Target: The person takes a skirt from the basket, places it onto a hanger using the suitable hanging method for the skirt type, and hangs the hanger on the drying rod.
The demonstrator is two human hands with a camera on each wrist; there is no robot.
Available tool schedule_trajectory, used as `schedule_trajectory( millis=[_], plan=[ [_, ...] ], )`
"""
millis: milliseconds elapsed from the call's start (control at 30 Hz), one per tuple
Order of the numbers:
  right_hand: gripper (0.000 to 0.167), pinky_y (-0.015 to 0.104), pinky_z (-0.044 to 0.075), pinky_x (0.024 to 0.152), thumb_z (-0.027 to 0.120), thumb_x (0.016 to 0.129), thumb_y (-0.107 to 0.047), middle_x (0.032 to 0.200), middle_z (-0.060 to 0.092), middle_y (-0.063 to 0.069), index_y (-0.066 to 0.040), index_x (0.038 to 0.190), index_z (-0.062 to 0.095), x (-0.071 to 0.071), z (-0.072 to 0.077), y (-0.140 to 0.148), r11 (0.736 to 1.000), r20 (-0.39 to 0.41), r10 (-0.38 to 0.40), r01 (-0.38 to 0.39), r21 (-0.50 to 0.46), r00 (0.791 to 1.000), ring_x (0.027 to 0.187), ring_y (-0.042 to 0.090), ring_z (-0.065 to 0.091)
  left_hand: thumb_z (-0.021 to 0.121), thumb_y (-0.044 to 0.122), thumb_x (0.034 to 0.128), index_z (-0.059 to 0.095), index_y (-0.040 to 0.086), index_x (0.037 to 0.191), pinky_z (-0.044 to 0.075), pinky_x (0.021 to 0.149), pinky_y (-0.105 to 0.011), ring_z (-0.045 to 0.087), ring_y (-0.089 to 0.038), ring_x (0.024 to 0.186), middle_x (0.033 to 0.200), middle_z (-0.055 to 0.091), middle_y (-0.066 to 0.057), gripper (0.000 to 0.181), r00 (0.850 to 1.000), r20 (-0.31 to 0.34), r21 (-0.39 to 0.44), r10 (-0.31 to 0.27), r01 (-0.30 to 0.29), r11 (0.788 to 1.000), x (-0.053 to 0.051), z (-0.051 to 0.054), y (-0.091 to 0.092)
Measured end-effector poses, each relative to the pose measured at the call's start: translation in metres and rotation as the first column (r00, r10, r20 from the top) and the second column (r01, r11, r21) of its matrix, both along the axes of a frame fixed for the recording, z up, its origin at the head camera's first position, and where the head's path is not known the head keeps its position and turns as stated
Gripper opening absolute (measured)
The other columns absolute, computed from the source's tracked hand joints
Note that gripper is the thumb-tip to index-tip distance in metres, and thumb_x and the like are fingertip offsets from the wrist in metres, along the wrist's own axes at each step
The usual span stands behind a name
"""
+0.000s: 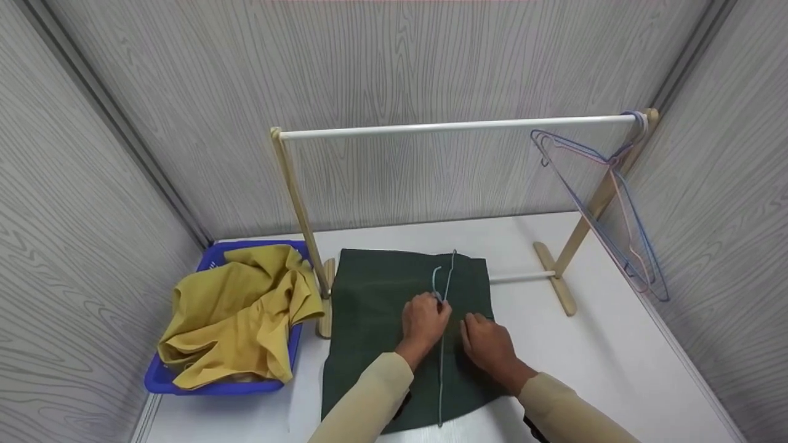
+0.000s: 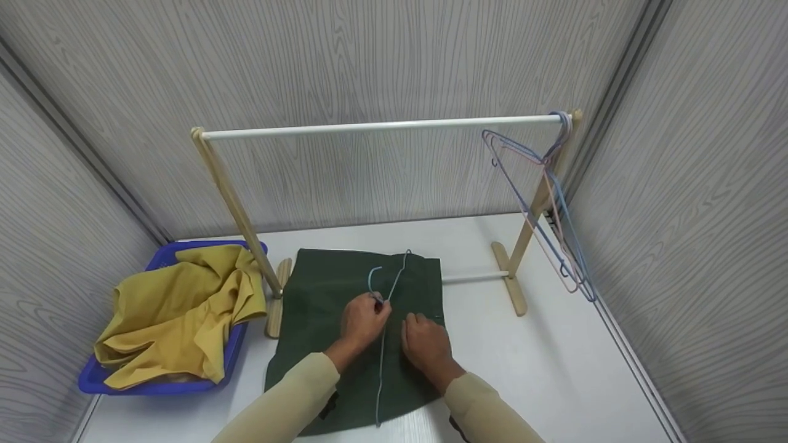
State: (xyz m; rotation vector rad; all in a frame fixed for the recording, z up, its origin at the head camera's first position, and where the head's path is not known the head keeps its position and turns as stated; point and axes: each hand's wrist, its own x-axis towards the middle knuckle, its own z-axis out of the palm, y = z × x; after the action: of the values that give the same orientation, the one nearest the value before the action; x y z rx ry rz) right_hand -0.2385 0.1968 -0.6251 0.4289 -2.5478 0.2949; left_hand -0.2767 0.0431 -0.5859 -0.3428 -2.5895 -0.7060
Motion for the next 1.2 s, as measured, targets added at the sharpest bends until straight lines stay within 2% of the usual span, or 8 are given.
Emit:
schedule_trajectory(
  millis=[133,267,433,567,833,1200],
  plan=[
    [0.015,0.039,0.046,0.047,0.067,0.092,-0.016,0.071,0.057,0.009,-0.004,0.086,0.061,0.002,-0.009,0.004,0.996,0.097,-0.068,0.062,0.064,0.993,0.055,0.022,0.057,0.068,0.025,0.0884,0.062,0.013,0.064,0.047,0.059,-0.035,0.059,-0.018,0.061,0.063,0.058,-0.001,0.028,0.998,-0.057,-0.021,0.004,-0.005,1.000,0.001,-0.001,0.000],
    [0.014,0.041,0.047,0.050,0.067,0.092,-0.014,0.077,0.059,0.012,-0.002,0.090,0.061,0.005,-0.020,0.008,0.991,0.164,-0.102,0.085,0.107,0.981,0.061,0.026,0.059,0.068,0.023,0.0879,0.058,0.014,0.061,0.045,0.056,-0.035,0.058,-0.018,0.058,0.060,0.056,-0.001,0.030,0.996,-0.088,-0.029,0.002,-0.005,1.000,0.002,-0.002,-0.001],
    [0.012,0.044,0.049,0.055,0.067,0.091,-0.009,0.086,0.060,0.015,0.000,0.096,0.062,0.008,-0.033,0.012,0.989,0.163,-0.089,0.068,0.133,0.983,0.073,0.030,0.058,0.068,0.022,0.0870,0.057,0.013,0.060,0.045,0.055,-0.035,0.057,-0.017,0.057,0.060,0.054,-0.001,0.031,0.993,-0.114,-0.025,-0.012,0.010,1.000,0.002,-0.005,-0.003],
    [0.018,0.046,0.051,0.063,0.067,0.092,-0.010,0.097,0.060,0.016,0.001,0.107,0.064,0.009,-0.039,0.016,0.987,0.184,-0.068,0.040,0.153,0.981,0.085,0.032,0.058,0.068,0.021,0.0865,0.056,0.013,0.060,0.045,0.055,-0.034,0.056,-0.017,0.056,0.059,0.054,-0.001,0.030,0.991,-0.134,-0.018,-0.025,0.023,1.000,0.002,-0.007,-0.005],
    [0.026,0.048,0.054,0.078,0.064,0.095,-0.010,0.115,0.061,0.019,0.000,0.118,0.065,0.009,-0.038,0.018,0.980,0.289,-0.051,-0.008,0.197,0.956,0.103,0.036,0.059,0.067,0.018,0.0868,0.056,0.011,0.059,0.047,0.059,-0.034,0.054,-0.017,0.057,0.060,0.053,-0.002,0.031,0.994,-0.104,0.044,-0.034,0.038,0.998,0.003,-0.007,-0.012],
    [0.026,0.044,0.055,0.076,0.064,0.094,-0.005,0.115,0.058,0.018,0.001,0.119,0.063,0.008,-0.038,0.018,0.975,0.312,-0.045,-0.026,0.221,0.949,0.104,0.034,0.058,0.067,0.016,0.0868,0.057,0.009,0.060,0.047,0.059,-0.037,0.056,-0.021,0.059,0.060,0.055,-0.005,0.030,0.993,-0.116,0.048,-0.007,0.012,0.999,0.000,-0.007,-0.030]
  ],
)
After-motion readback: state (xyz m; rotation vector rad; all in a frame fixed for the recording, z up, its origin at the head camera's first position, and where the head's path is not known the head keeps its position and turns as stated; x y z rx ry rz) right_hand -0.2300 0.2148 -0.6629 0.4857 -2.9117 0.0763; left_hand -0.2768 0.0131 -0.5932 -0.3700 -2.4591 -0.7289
